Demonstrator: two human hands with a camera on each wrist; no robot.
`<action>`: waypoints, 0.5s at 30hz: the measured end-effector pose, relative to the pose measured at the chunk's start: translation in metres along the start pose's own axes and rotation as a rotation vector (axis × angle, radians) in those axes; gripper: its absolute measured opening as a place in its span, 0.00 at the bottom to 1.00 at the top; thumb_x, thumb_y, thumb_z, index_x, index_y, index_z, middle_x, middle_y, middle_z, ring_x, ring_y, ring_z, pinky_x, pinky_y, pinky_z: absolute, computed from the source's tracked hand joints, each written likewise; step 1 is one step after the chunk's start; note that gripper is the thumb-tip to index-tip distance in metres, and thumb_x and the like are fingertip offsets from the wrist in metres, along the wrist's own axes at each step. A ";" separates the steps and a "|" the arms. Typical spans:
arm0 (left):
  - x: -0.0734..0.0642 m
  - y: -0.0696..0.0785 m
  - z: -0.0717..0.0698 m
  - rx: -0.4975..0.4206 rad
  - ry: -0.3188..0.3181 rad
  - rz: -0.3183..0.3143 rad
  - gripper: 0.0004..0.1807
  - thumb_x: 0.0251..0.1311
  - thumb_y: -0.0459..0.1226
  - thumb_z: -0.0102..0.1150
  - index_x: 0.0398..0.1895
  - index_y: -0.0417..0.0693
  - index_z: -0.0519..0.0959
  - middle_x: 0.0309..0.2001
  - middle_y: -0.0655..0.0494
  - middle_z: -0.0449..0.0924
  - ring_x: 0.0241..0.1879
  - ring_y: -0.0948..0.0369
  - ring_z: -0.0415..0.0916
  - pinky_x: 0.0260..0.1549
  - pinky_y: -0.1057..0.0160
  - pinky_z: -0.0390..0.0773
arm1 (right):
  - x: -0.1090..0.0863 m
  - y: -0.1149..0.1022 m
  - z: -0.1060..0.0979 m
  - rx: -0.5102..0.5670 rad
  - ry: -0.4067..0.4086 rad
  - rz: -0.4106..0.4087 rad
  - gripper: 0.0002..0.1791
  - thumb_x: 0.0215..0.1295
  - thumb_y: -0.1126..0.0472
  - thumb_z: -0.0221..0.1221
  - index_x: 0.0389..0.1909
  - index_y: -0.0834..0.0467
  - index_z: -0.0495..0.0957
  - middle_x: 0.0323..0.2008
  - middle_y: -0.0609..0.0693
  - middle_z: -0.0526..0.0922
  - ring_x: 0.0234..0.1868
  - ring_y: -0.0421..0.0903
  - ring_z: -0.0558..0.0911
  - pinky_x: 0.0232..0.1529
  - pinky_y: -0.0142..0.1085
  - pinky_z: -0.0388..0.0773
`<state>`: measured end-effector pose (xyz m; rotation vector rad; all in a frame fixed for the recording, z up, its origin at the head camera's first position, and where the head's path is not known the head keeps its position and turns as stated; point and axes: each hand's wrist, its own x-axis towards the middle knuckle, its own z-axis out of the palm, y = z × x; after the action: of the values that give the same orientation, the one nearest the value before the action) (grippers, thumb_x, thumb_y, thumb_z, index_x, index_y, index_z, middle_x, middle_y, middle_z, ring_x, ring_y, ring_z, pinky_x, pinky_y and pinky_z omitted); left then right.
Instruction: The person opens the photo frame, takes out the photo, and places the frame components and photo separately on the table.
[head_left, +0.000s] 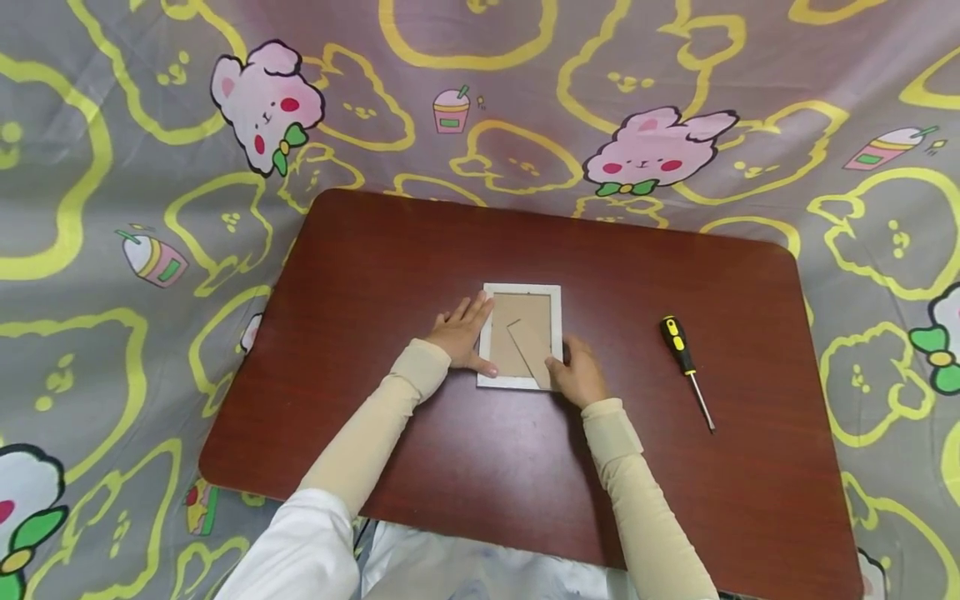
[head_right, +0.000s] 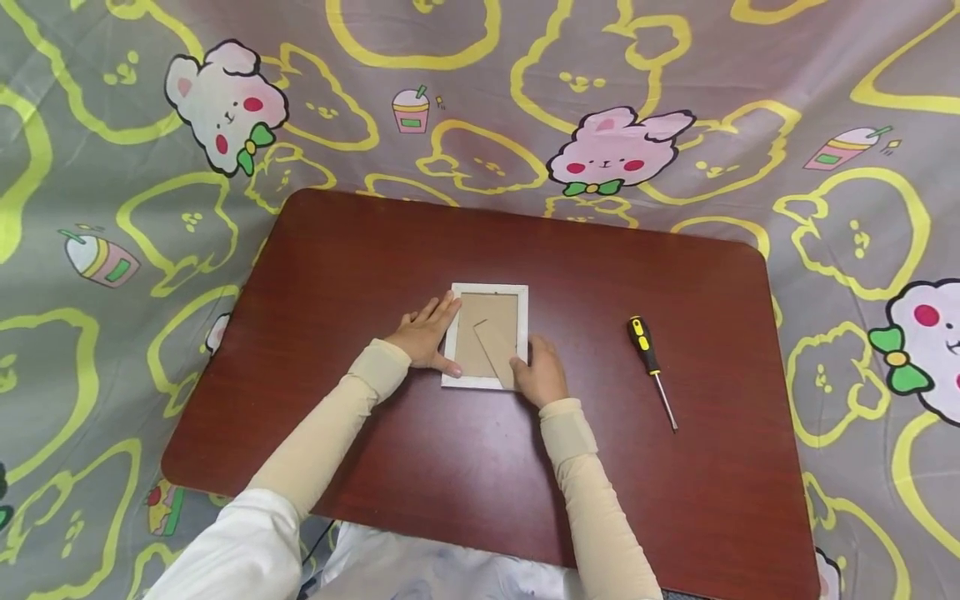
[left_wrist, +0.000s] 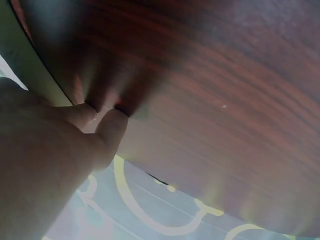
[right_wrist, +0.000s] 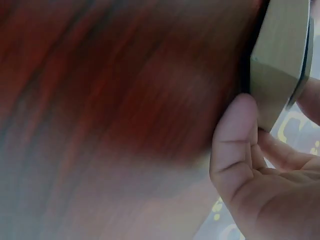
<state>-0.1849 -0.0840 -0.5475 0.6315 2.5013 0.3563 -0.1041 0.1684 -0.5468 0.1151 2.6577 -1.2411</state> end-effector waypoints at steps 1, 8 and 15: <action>0.000 0.000 0.000 -0.005 0.000 0.002 0.77 0.40 0.71 0.71 0.82 0.58 0.28 0.80 0.57 0.20 0.79 0.48 0.29 0.70 0.36 0.46 | -0.001 0.000 0.000 0.020 0.004 0.009 0.30 0.69 0.62 0.61 0.68 0.72 0.66 0.54 0.71 0.75 0.58 0.65 0.74 0.61 0.58 0.67; -0.002 0.006 -0.006 -0.021 0.010 -0.004 0.77 0.39 0.68 0.73 0.83 0.56 0.32 0.81 0.55 0.24 0.79 0.47 0.34 0.68 0.36 0.50 | 0.000 0.001 -0.003 0.160 0.023 0.078 0.32 0.68 0.62 0.62 0.69 0.69 0.65 0.45 0.67 0.79 0.43 0.57 0.78 0.46 0.48 0.76; 0.004 0.011 -0.011 -0.097 0.026 -0.024 0.70 0.50 0.67 0.68 0.83 0.55 0.33 0.81 0.54 0.26 0.79 0.48 0.36 0.68 0.32 0.47 | 0.003 -0.004 -0.009 0.312 -0.011 0.139 0.35 0.66 0.64 0.63 0.70 0.73 0.63 0.32 0.55 0.76 0.21 0.42 0.73 0.23 0.32 0.72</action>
<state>-0.1894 -0.0741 -0.5363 0.5608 2.4970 0.4772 -0.1085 0.1730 -0.5390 0.3331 2.3805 -1.5905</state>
